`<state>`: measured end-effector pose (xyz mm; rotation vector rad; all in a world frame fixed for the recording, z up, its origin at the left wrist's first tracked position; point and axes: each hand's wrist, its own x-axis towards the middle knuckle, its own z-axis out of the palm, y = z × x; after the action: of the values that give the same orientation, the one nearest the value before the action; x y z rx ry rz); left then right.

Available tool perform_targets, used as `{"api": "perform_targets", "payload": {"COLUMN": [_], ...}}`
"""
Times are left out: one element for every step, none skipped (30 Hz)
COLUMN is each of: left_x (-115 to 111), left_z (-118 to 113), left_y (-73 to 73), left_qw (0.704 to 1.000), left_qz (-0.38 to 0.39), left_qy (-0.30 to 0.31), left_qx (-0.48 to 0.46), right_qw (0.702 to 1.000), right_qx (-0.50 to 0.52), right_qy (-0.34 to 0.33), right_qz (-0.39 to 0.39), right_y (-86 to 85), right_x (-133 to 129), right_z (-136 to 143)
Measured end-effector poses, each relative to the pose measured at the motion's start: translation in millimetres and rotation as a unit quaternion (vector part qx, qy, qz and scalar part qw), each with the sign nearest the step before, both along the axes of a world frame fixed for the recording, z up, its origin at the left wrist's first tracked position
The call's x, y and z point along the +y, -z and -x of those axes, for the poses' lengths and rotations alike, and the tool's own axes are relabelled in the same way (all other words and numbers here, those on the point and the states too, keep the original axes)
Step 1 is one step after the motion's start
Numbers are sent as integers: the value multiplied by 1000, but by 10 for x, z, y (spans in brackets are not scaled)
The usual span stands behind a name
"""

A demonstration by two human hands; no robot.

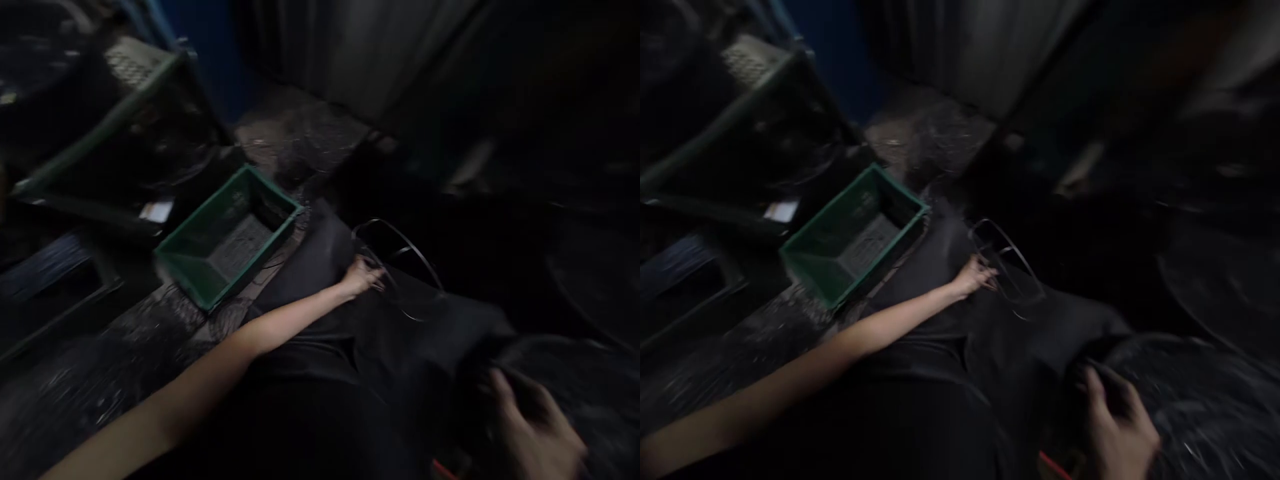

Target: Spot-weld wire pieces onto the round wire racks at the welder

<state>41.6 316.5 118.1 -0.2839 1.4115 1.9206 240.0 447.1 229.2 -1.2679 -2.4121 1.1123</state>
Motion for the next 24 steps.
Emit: {"api": "perform_targets", "payload": {"left_x": [45,93,137,171,193,206,212,214,217,221,227,234,242,249,254,256,254,249,240,229,215,200,185,169], "left_z": [7,14,15,10,-1,-17,-35,-54,-73,-91,-110,-128,-148,-167,-185,-203,-219,-236,-254,-276,-302,-333,-368,-405], "left_y": [42,78,106,123,130,131,129,127,126,128,132,137,143,149,152,153,150,144,134,121,107,91,77,65], "left_qw": [1000,1000,1000,1000,999,999,999,999,999,999,999,999,998,998,998,998,998,999,999,999,999,999,998,998], "left_qz": [1,3,7,12,17,22,27,32,36,39,42,44,45,44,42,38,32,25,18,9,2,-5,-11,-15], "left_qy": [10,18,23,25,26,24,20,14,7,0,-8,-16,-23,-29,-34,-38,-41,-44,-46,-48,-50,-53,-56,-59], "left_qx": [-2,-1,2,5,10,14,18,22,25,26,27,27,27,26,25,24,22,19,17,13,9,4,-2,-9], "right_qw": [999,998,997,997,998,998,998,997,993,985,971,955,936,917,898,882,870,861,857,854,853,851,849,848], "right_qx": [5,13,23,32,36,41,47,56,70,84,94,92,77,57,37,22,16,20,26,29,29,28,26,25], "right_qy": [40,65,73,68,53,39,21,-7,-41,-81,-123,-161,-194,-220,-241,-258,-270,-278,-282,-283,-284,-285,-288,-291], "right_qz": [-3,-1,1,1,-4,-16,-32,-54,-87,-130,-180,-233,-283,-329,-366,-394,-413,-425,-432,-435,-438,-440,-442,-443], "right_y": [-14,-12,-4,5,6,-3,-23,-51,-82,-110,-131,-140,-136,-120,-95,-67,-40,-21,-11,-12,-21,-33,-44,-47], "right_x": [50,92,124,147,158,157,147,130,110,88,68,49,34,21,12,6,4,5,10,18,29,44,63,87], "right_z": [-70,-112,-128,-120,-93,-49,9,80,162,254,353,456,560,659,751,832,901,956,997,1025,1041,1048,1049,1046]}}
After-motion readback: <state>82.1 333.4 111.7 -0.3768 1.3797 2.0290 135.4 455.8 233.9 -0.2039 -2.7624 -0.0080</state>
